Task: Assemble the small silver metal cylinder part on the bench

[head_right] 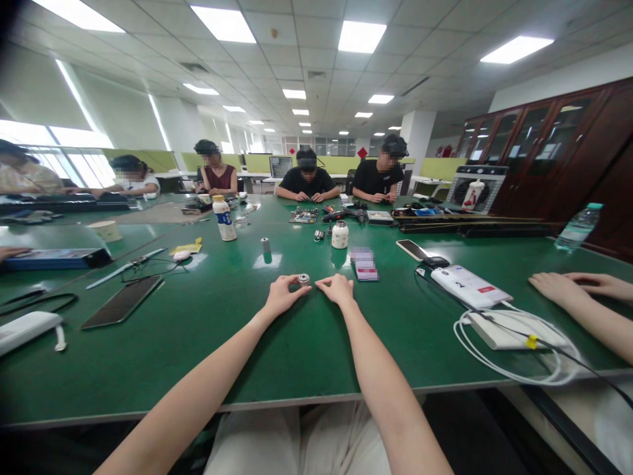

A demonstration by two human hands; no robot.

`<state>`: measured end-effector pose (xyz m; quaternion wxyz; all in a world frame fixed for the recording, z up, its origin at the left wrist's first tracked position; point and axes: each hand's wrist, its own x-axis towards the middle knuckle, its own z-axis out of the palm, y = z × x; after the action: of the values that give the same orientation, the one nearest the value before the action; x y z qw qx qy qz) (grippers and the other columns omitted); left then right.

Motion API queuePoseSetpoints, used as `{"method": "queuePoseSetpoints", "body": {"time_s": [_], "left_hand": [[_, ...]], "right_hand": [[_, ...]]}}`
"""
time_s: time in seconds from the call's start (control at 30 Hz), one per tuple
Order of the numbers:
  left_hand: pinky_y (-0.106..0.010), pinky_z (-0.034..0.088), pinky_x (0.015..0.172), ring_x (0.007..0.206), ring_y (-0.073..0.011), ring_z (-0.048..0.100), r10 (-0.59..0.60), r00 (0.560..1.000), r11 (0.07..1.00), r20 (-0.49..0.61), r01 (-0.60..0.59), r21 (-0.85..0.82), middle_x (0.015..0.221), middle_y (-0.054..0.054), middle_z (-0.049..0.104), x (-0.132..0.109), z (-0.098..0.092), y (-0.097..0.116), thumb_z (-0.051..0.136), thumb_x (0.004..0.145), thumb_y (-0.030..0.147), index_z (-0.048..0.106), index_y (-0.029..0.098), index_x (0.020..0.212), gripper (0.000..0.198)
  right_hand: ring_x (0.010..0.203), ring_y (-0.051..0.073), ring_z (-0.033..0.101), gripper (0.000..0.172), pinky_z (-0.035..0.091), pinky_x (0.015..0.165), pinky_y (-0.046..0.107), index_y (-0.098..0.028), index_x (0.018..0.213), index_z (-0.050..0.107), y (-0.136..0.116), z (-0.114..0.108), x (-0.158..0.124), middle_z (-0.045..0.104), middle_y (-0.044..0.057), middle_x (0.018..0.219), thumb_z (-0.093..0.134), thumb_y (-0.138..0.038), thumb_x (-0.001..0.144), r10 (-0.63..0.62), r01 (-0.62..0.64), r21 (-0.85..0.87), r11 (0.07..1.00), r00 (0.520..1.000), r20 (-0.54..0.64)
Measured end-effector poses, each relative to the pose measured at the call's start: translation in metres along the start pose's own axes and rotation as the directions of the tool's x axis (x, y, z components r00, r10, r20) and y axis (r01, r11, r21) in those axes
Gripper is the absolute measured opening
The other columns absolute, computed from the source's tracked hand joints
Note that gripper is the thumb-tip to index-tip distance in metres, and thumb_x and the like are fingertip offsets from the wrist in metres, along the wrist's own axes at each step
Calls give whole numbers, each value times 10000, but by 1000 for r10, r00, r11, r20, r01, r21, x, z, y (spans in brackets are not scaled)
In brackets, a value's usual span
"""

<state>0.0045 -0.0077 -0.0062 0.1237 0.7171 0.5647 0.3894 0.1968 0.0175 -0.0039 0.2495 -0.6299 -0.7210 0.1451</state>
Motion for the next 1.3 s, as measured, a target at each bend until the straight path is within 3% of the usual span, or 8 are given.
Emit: {"method": "queuePoseSetpoints", "body": {"time_s": [0.23,0.37,0.5,0.6,0.7,1.13,1.3], "left_hand": [[-409,480,949,1061,-258,632,-23,1000,1000,0,22,14,1012,-59,758,-1,0,2,762,768,448,721,265,1136,413],[-407,477,941,1052,-260,617,-19,1000,1000,10,19,20,1003,-48,762,-1,0,2,753,776,450,720,273,1140,406],[-396,477,924,1035,-261,610,-25,999,1000,20,25,16,1009,-40,765,-2,-1,2,745,780,455,718,279,1164,423],[-388,481,913,1025,-261,610,-14,999,1000,29,14,17,1021,-36,767,-2,-1,3,735,787,448,716,287,1179,424],[-388,484,904,1001,-260,615,-7,999,999,35,5,41,1016,-31,768,-1,-2,3,719,799,439,714,303,1186,410],[-411,477,920,1027,-272,617,-19,999,999,50,17,46,1016,-25,769,-3,-3,6,703,813,422,710,316,1180,383],[-455,439,987,1110,-283,596,-51,999,998,10,51,-26,1044,-39,757,-5,-3,11,754,771,404,671,281,1205,460]], "right_hand": [[867,232,630,218,398,907,431,-366,971,796,1,2,-1,729,37,825,689,-495,832,-16,17,24,1000,999,-39],[837,204,610,212,410,865,377,-341,987,792,-3,2,1,703,28,825,627,-435,893,0,10,80,997,992,-125],[788,166,572,261,409,768,285,-315,1095,765,-18,1,2,641,25,834,563,-377,941,-141,183,169,968,962,-233],[770,157,554,249,389,741,268,-314,1095,766,-28,1,1,617,21,821,565,-344,951,-245,283,164,945,945,-218],[790,163,552,235,380,743,269,-315,1080,770,-33,3,-2,610,23,814,573,-332,953,-277,304,132,943,941,-192],[745,165,580,274,422,695,251,-287,1057,780,-31,11,-2,677,31,831,561,-399,935,-210,253,214,943,956,-204],[628,160,567,511,371,579,246,-220,815,778,-33,5,-5,666,26,671,420,-554,962,-72,157,289,944,955,-286]]}}
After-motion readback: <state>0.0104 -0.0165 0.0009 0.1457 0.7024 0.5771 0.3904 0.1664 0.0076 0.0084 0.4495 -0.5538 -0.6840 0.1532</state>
